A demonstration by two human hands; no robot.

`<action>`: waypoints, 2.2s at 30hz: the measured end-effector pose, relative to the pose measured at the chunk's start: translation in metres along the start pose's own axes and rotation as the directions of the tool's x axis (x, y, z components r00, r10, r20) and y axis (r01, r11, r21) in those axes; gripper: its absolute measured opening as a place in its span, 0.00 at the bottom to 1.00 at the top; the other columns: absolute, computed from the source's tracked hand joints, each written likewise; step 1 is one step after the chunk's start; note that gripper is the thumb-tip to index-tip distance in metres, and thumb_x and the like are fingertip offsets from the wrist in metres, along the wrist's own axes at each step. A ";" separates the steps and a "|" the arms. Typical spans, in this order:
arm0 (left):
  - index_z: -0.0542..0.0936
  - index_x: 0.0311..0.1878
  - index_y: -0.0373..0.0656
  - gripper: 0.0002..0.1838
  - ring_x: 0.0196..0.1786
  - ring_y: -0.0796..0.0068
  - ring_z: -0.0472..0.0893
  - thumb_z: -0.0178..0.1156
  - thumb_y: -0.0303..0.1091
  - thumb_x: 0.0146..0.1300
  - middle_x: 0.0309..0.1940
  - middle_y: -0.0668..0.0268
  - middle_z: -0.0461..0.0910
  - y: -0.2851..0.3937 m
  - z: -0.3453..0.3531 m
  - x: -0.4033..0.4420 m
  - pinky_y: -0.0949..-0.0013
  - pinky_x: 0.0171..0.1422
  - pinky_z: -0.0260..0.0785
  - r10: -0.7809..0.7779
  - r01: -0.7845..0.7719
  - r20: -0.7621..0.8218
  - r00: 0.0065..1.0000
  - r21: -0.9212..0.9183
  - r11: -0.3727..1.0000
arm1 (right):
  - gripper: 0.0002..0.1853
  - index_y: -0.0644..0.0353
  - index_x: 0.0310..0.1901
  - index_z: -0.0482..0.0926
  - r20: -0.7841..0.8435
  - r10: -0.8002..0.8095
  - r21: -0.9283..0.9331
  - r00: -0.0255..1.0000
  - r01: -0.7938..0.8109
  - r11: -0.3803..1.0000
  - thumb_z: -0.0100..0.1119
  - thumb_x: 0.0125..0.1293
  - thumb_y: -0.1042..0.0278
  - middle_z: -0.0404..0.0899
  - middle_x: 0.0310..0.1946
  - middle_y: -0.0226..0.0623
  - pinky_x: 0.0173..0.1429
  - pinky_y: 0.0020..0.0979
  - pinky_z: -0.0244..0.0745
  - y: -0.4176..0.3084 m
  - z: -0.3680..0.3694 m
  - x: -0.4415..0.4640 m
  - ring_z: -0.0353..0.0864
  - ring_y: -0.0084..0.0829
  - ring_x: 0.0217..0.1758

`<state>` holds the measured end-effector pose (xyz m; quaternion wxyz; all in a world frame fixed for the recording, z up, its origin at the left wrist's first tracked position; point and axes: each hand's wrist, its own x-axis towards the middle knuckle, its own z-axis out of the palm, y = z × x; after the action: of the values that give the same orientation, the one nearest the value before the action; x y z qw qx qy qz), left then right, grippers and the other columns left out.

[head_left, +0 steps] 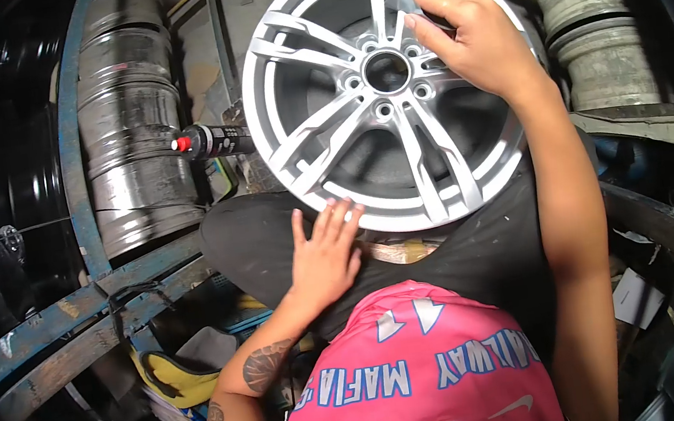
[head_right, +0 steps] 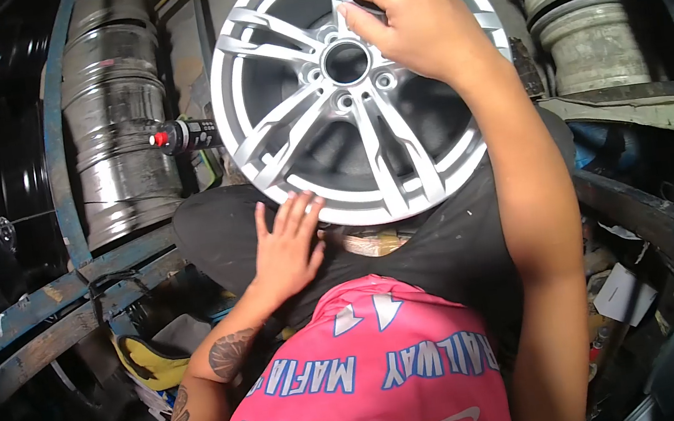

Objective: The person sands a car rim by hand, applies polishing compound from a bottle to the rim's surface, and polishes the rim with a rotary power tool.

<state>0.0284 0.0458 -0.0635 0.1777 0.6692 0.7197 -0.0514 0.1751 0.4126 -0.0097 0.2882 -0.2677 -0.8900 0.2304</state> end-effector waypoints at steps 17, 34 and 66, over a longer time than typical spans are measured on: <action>0.49 0.87 0.32 0.57 0.87 0.26 0.47 0.72 0.48 0.66 0.85 0.29 0.45 -0.003 -0.006 0.027 0.29 0.89 0.37 -0.179 0.136 -0.214 0.960 -0.202 0.970 | 0.20 0.56 0.60 0.88 0.122 0.016 0.007 0.992 -0.017 1.000 0.63 0.75 0.53 0.92 0.46 0.49 0.59 0.47 0.85 -0.005 0.022 0.008 0.91 0.51 0.50; 0.90 0.62 0.45 0.27 0.87 0.35 0.56 0.58 0.56 0.80 0.84 0.38 0.61 -0.151 -0.056 0.144 0.37 0.88 0.49 -0.326 0.309 -0.266 0.907 -0.106 0.945 | 0.18 0.54 0.58 0.90 0.160 0.032 -0.041 0.987 -0.025 0.999 0.64 0.74 0.55 0.92 0.43 0.47 0.55 0.48 0.87 0.010 0.040 0.017 0.93 0.50 0.47; 0.88 0.54 0.27 0.50 0.48 0.40 0.91 0.58 0.78 0.69 0.37 0.38 0.89 -0.099 -0.055 0.170 0.46 0.59 0.80 -0.352 0.379 0.143 0.925 -0.426 0.822 | 0.21 0.39 0.73 0.82 -0.184 0.195 -0.438 0.963 -0.258 0.861 0.56 0.83 0.53 0.89 0.47 0.45 0.63 0.44 0.77 0.048 0.084 -0.033 0.87 0.48 0.49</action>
<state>-0.0863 0.2136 -0.0834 0.3339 0.4583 0.8214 0.0622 0.1608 0.4072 -0.1112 0.2468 -0.4458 -0.8600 0.0279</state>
